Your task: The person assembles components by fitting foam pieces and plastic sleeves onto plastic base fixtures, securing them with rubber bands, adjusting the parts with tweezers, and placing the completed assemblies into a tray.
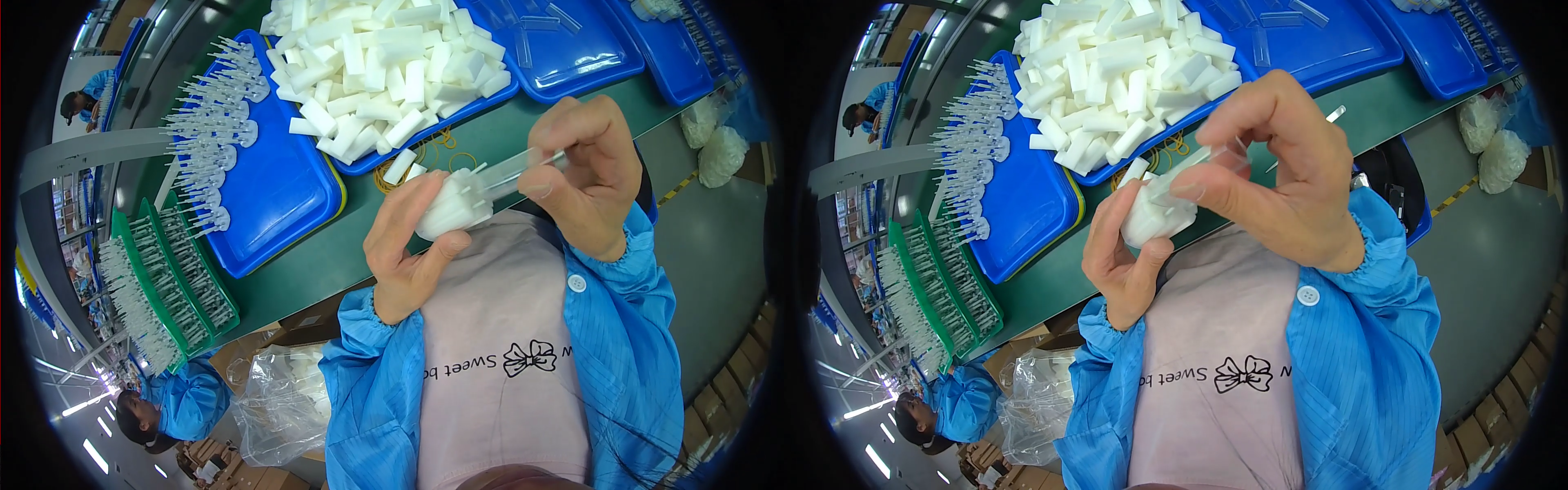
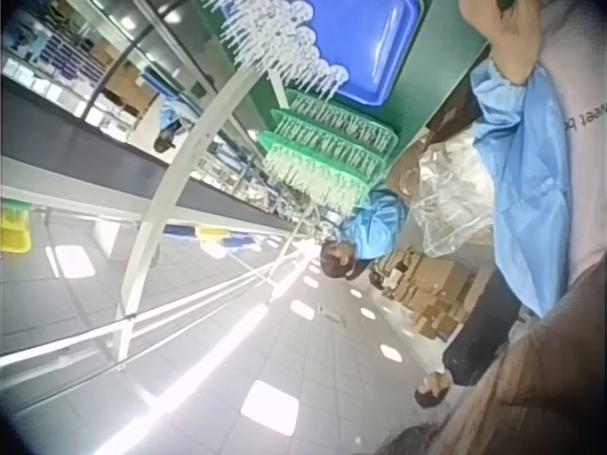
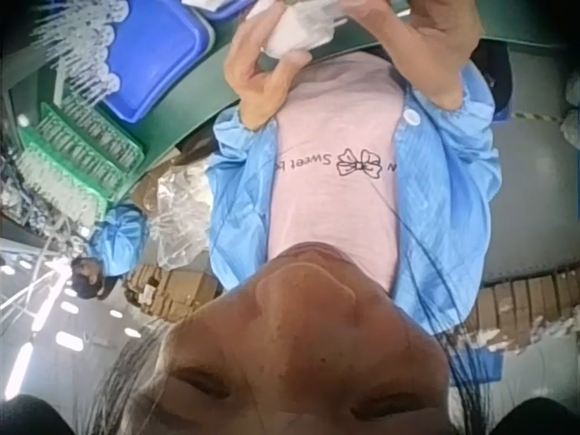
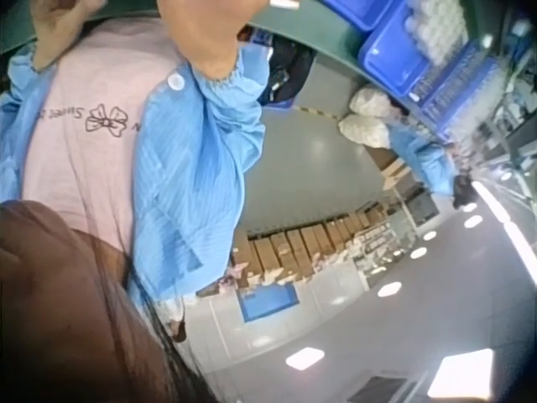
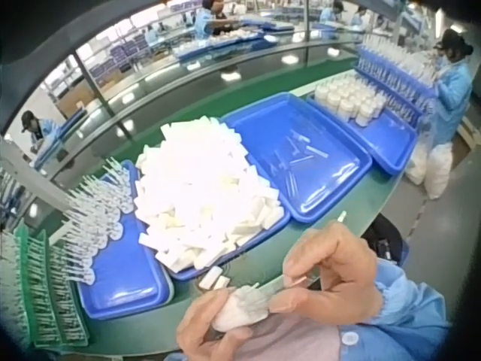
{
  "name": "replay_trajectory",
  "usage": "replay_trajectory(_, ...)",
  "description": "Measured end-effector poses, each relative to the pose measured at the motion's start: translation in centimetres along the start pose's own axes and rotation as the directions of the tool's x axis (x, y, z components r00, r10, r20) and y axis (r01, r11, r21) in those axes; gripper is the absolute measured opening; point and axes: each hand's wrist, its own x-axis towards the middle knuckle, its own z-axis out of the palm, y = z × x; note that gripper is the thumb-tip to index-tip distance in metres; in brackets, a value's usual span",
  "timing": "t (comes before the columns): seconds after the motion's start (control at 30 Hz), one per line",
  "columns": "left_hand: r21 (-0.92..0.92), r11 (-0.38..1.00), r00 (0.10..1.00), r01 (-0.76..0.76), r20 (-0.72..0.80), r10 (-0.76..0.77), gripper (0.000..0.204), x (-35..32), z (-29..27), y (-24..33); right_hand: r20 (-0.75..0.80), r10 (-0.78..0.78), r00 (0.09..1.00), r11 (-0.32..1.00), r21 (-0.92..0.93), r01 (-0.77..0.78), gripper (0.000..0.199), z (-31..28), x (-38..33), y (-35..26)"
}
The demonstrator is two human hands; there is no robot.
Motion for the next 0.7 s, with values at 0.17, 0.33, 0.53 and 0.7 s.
replay_trajectory(0.17,-0.032,0.999,0.999,0.028,-0.043,-0.029,0.057,0.2,0.0,0.4,-0.022,0.183,0.983,0.965,0.194,-0.175,0.026,0.5,-0.1,-0.5)
replay_trajectory(0.33,-0.180,0.974,0.974,0.141,-0.150,-0.169,0.056,-0.3,0.6,0.2,0.016,0.164,0.986,0.978,0.126,-0.165,0.025,0.2,-0.3,-0.1)
replay_trajectory(0.53,-0.124,0.990,0.994,0.065,-0.082,-0.075,0.058,-0.3,-0.1,0.0,0.011,0.230,0.973,0.957,0.182,-0.228,0.024,0.8,-0.4,0.3)
replay_trajectory(0.7,-0.182,0.972,0.972,0.150,-0.152,-0.178,0.053,-0.5,0.4,0.5,-0.021,0.221,0.975,0.964,0.153,-0.216,0.024,1.0,-0.4,0.7)
